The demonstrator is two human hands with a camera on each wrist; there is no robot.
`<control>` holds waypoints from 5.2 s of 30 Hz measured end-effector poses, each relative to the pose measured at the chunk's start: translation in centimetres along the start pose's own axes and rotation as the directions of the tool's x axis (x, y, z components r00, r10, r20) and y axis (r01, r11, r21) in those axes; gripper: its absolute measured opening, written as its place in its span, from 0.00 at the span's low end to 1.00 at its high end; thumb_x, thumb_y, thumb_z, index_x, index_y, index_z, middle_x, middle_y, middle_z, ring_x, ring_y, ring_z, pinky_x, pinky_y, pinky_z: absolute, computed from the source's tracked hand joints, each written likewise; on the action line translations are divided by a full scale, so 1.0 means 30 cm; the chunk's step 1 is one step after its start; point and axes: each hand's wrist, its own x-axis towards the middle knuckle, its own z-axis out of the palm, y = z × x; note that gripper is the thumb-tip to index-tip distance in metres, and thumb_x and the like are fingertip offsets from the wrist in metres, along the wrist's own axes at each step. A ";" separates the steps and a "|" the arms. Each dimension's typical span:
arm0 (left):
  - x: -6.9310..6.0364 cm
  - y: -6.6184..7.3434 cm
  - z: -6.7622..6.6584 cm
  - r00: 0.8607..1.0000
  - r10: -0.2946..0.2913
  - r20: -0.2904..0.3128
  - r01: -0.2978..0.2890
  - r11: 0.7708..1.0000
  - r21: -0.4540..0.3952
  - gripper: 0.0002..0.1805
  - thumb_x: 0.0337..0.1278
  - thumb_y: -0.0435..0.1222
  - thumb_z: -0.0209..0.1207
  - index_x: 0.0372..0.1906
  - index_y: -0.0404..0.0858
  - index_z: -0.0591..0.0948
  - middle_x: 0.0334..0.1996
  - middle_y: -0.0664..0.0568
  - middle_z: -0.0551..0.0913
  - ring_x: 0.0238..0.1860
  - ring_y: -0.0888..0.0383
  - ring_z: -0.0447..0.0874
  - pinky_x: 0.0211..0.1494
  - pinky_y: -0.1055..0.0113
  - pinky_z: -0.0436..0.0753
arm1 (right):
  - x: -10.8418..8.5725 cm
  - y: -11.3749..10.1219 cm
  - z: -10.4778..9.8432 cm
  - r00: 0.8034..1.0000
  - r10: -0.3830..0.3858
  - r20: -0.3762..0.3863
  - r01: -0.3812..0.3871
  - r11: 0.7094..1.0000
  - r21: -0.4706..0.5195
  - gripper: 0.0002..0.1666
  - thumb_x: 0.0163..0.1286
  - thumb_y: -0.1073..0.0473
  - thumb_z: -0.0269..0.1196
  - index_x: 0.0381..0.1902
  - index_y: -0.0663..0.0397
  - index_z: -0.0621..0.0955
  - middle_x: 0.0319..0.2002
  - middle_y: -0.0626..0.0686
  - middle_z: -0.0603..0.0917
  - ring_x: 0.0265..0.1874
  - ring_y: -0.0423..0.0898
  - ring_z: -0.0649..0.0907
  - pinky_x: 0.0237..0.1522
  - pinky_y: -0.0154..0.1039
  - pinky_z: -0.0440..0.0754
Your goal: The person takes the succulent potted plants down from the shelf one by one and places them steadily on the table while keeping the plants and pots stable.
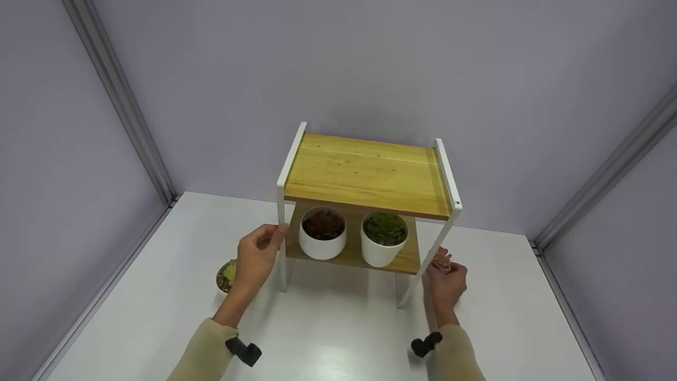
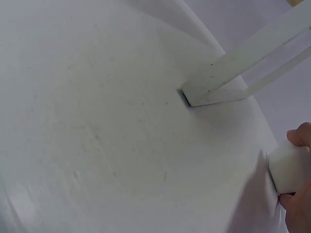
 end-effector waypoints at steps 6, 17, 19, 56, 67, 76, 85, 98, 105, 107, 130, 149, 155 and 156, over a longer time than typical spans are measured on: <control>-0.002 0.001 -0.001 1.000 0.011 0.001 -0.011 1.000 -0.010 0.21 0.73 0.52 0.63 0.47 0.37 0.89 0.41 0.47 0.91 0.44 0.53 0.86 0.50 0.66 0.81 | 0.002 0.017 0.005 1.000 -0.013 0.009 0.013 1.000 -0.013 0.34 0.65 0.54 0.71 0.60 0.71 0.72 0.52 0.66 0.80 0.50 0.58 0.79 0.53 0.52 0.77; 0.002 -0.006 -0.002 0.999 0.045 -0.003 -0.045 0.998 -0.035 0.17 0.74 0.49 0.63 0.45 0.40 0.90 0.42 0.43 0.91 0.43 0.53 0.86 0.49 0.68 0.81 | -0.004 0.013 0.004 1.000 -0.014 0.017 0.014 1.000 -0.006 0.33 0.66 0.54 0.71 0.60 0.69 0.73 0.51 0.65 0.81 0.49 0.57 0.81 0.49 0.48 0.79; 0.001 -0.005 -0.003 0.999 0.041 -0.001 -0.041 0.999 -0.033 0.17 0.74 0.49 0.63 0.46 0.39 0.90 0.42 0.44 0.91 0.42 0.55 0.86 0.49 0.68 0.81 | -0.004 0.010 0.004 1.000 0.007 0.030 -0.007 1.000 0.006 0.35 0.66 0.54 0.70 0.62 0.70 0.71 0.54 0.67 0.80 0.52 0.59 0.80 0.53 0.52 0.79; 0.000 -0.010 -0.001 1.000 0.012 0.003 -0.012 0.998 -0.054 0.21 0.73 0.51 0.63 0.48 0.36 0.89 0.39 0.45 0.91 0.41 0.52 0.84 0.47 0.68 0.79 | -0.069 -0.012 -0.047 0.984 -0.175 -0.031 0.173 0.983 -0.053 0.51 0.60 0.53 0.78 0.69 0.77 0.67 0.64 0.75 0.71 0.66 0.68 0.69 0.67 0.64 0.70; -0.002 -0.012 0.001 1.000 0.021 0.002 -0.021 0.998 -0.052 0.21 0.73 0.51 0.63 0.47 0.36 0.89 0.39 0.45 0.90 0.41 0.53 0.84 0.47 0.69 0.79 | -0.145 -0.041 -0.098 0.980 -0.197 -0.043 0.196 0.980 -0.016 0.51 0.60 0.55 0.80 0.71 0.71 0.66 0.65 0.71 0.68 0.66 0.63 0.69 0.65 0.57 0.72; -0.009 -0.014 0.004 1.000 0.011 0.006 -0.011 0.998 -0.060 0.19 0.73 0.49 0.64 0.48 0.36 0.89 0.40 0.44 0.90 0.41 0.54 0.84 0.46 0.70 0.80 | -0.194 -0.102 -0.149 0.951 -0.273 -0.145 0.283 0.957 0.056 0.44 0.59 0.60 0.80 0.67 0.69 0.71 0.61 0.66 0.74 0.59 0.56 0.75 0.57 0.42 0.73; -0.012 -0.009 0.012 1.000 0.017 0.000 -0.017 0.998 -0.063 0.19 0.74 0.48 0.63 0.48 0.34 0.89 0.41 0.44 0.90 0.43 0.52 0.85 0.47 0.70 0.80 | -0.245 -0.180 -0.197 0.911 -0.371 -0.181 0.388 0.919 0.067 0.37 0.62 0.64 0.78 0.64 0.68 0.73 0.59 0.64 0.76 0.56 0.50 0.78 0.54 0.29 0.74; -0.015 -0.008 0.006 1.000 0.001 -0.001 -0.001 0.999 -0.043 0.19 0.74 0.48 0.63 0.49 0.36 0.89 0.43 0.46 0.91 0.45 0.53 0.86 0.49 0.71 0.81 | -0.331 -0.293 -0.252 0.906 -0.374 -0.199 0.414 0.882 0.226 0.36 0.65 0.68 0.75 0.66 0.69 0.72 0.51 0.49 0.79 0.52 0.35 0.79 0.57 0.22 0.79; -0.013 -0.016 0.006 1.000 -0.003 0.006 0.003 0.999 -0.052 0.19 0.73 0.50 0.64 0.48 0.37 0.89 0.42 0.46 0.90 0.45 0.53 0.85 0.49 0.67 0.81 | -0.391 -0.365 -0.274 0.865 -0.447 -0.228 0.500 0.805 0.319 0.27 0.64 0.73 0.73 0.59 0.72 0.78 0.47 0.46 0.81 0.48 0.38 0.84 0.54 0.25 0.82; -0.013 -0.018 0.007 1.000 -0.009 0.010 0.009 0.999 -0.048 0.20 0.73 0.51 0.64 0.48 0.37 0.89 0.42 0.46 0.90 0.45 0.53 0.85 0.50 0.67 0.81 | -0.409 -0.384 -0.279 0.854 -0.464 -0.236 0.520 0.783 0.340 0.25 0.64 0.73 0.73 0.57 0.72 0.78 0.47 0.47 0.82 0.47 0.38 0.85 0.53 0.26 0.83; -0.010 -0.020 -0.004 1.000 0.006 0.011 -0.005 0.998 -0.066 0.19 0.73 0.49 0.64 0.47 0.36 0.89 0.41 0.46 0.91 0.49 0.45 0.87 0.51 0.71 0.82 | -0.573 -0.592 -0.277 0.824 -0.506 0.254 0.478 0.862 0.168 0.32 0.64 0.65 0.77 0.64 0.66 0.81 0.62 0.64 0.86 0.63 0.59 0.86 0.66 0.44 0.83; -0.009 -0.021 0.007 1.000 -0.005 0.005 0.005 0.999 -0.037 0.20 0.73 0.50 0.64 0.49 0.37 0.90 0.42 0.47 0.92 0.47 0.51 0.88 0.50 0.71 0.82 | -0.541 -0.691 -0.257 0.795 -0.405 0.452 0.417 0.905 0.077 0.48 0.65 0.56 0.78 0.76 0.66 0.68 0.71 0.64 0.78 0.72 0.65 0.76 0.70 0.61 0.77; -0.012 -0.023 0.008 1.000 -0.002 0.008 0.003 1.000 -0.027 0.20 0.73 0.50 0.64 0.49 0.36 0.90 0.42 0.48 0.92 0.48 0.48 0.88 0.49 0.71 0.82 | -0.515 -0.698 -0.222 0.794 -0.370 0.482 0.399 0.916 0.045 0.50 0.63 0.56 0.79 0.76 0.64 0.67 0.70 0.65 0.77 0.73 0.67 0.75 0.69 0.62 0.79; -0.012 -0.023 0.007 1.000 0.000 0.007 0.000 1.000 -0.030 0.20 0.73 0.50 0.64 0.49 0.36 0.90 0.42 0.48 0.92 0.48 0.48 0.88 0.49 0.71 0.82 | -0.510 -0.698 -0.215 0.795 -0.366 0.484 0.400 0.916 0.034 0.51 0.63 0.56 0.79 0.77 0.65 0.66 0.71 0.66 0.76 0.73 0.67 0.75 0.69 0.62 0.79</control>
